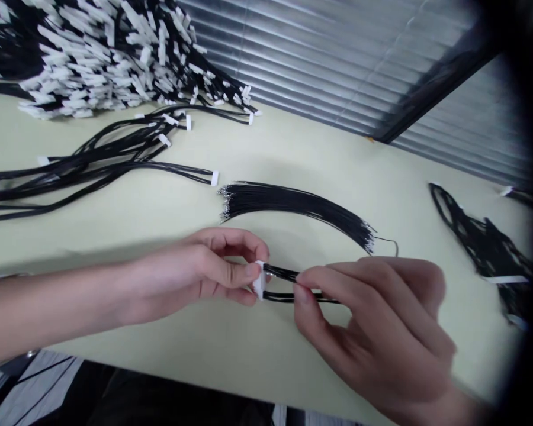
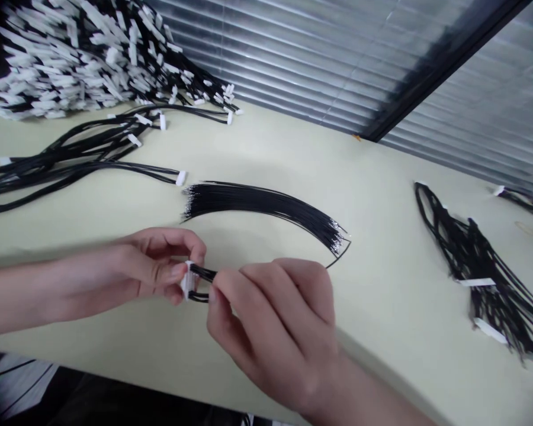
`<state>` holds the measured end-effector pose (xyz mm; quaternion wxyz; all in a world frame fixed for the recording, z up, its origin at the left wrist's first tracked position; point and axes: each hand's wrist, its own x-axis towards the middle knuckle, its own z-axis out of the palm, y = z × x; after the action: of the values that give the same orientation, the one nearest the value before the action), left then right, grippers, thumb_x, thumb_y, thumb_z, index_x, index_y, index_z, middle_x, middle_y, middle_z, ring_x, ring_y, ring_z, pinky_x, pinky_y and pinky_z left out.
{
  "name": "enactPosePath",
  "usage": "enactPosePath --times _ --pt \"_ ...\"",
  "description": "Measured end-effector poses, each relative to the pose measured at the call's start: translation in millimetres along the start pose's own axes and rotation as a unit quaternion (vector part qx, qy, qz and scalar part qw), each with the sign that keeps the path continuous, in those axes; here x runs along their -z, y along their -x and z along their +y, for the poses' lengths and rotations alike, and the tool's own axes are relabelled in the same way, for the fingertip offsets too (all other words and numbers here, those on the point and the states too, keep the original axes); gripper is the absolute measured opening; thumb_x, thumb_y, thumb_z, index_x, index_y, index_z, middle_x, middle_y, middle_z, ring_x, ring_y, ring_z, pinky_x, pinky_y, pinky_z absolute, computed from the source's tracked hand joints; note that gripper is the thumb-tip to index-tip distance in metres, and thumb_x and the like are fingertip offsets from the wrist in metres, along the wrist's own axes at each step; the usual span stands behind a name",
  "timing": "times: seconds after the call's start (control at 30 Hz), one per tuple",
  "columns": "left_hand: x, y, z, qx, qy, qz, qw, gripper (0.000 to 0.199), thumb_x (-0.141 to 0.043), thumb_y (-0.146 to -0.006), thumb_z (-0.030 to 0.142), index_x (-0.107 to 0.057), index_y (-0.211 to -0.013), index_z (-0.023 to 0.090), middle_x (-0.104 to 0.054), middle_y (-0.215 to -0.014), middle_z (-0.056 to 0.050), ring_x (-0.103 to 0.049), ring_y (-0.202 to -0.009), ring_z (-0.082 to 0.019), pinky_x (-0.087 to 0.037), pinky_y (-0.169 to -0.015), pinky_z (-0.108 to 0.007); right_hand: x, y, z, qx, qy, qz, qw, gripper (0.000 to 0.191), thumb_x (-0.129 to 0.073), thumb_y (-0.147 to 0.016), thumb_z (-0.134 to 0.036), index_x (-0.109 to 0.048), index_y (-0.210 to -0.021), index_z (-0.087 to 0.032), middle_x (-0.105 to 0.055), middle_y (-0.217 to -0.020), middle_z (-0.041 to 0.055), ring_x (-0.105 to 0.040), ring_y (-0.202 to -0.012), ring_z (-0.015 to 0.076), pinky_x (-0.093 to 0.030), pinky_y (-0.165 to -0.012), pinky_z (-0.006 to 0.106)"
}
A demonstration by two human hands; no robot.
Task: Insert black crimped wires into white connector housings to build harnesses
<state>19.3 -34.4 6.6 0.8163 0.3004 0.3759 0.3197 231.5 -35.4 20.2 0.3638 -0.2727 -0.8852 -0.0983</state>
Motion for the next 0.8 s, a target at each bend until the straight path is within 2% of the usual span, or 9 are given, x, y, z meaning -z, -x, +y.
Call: enactPosePath --times 0.3,0.43,0.63,0.8 --pt "-1.5 0.3 1.5 -0.001 -0.001 0.013 1.000 0.014 -0.077 -0.069 0.015 -0.073 -0.081 0.020 -0.062 -0.074 0.001 -0.059 -0.067 -0.011 -0.051 -0.061 -0.015 4.3 -2.4 -5.6 -0.016 0.018 -0.024 0.999 0.012 -0.066 -0.087 -0.010 -0.060 -0.084 -0.021 -0.068 -0.069 -0.0035 -0.060 -0.058 0.0122 -0.044 -0.062 0.034" --pt "-1.5 -0.4 1.3 0.005 -0.004 0.011 1.000 0.012 -0.077 -0.072 0.016 -0.073 -0.082 0.019 -0.061 -0.073 0.001 -0.054 -0.061 -0.008 -0.049 -0.056 -0.013 4.9 -2.3 -5.6 -0.006 0.023 -0.021 0.999 0.012 -0.068 -0.086 -0.010 -0.059 -0.082 -0.018 -0.068 -0.067 -0.0022 -0.060 -0.058 0.0114 -0.042 -0.063 0.035" --pt "-3.1 0.0 2.8 0.016 -0.002 0.018 1.000 0.006 -0.073 -0.077 0.014 -0.072 -0.081 0.019 -0.062 -0.077 -0.001 -0.057 -0.068 -0.011 -0.051 -0.058 -0.014 5.0 -5.3 -5.9 -0.004 0.026 -0.020 0.999 0.016 -0.068 -0.086 -0.009 -0.058 -0.081 -0.022 -0.066 -0.064 -0.0054 -0.058 -0.055 0.0113 -0.040 -0.058 0.035" --pt "-1.7 0.3 2.5 0.009 -0.005 0.017 1.000 0.007 -0.074 -0.077 0.014 -0.072 -0.081 0.019 -0.063 -0.076 0.000 -0.057 -0.067 -0.011 -0.052 -0.056 -0.014 6.8 -3.9 -4.3 0.005 0.028 -0.022 0.999 0.014 -0.070 -0.086 -0.010 -0.061 -0.082 -0.021 -0.067 -0.065 -0.0039 -0.057 -0.057 0.0121 -0.040 -0.060 0.036"
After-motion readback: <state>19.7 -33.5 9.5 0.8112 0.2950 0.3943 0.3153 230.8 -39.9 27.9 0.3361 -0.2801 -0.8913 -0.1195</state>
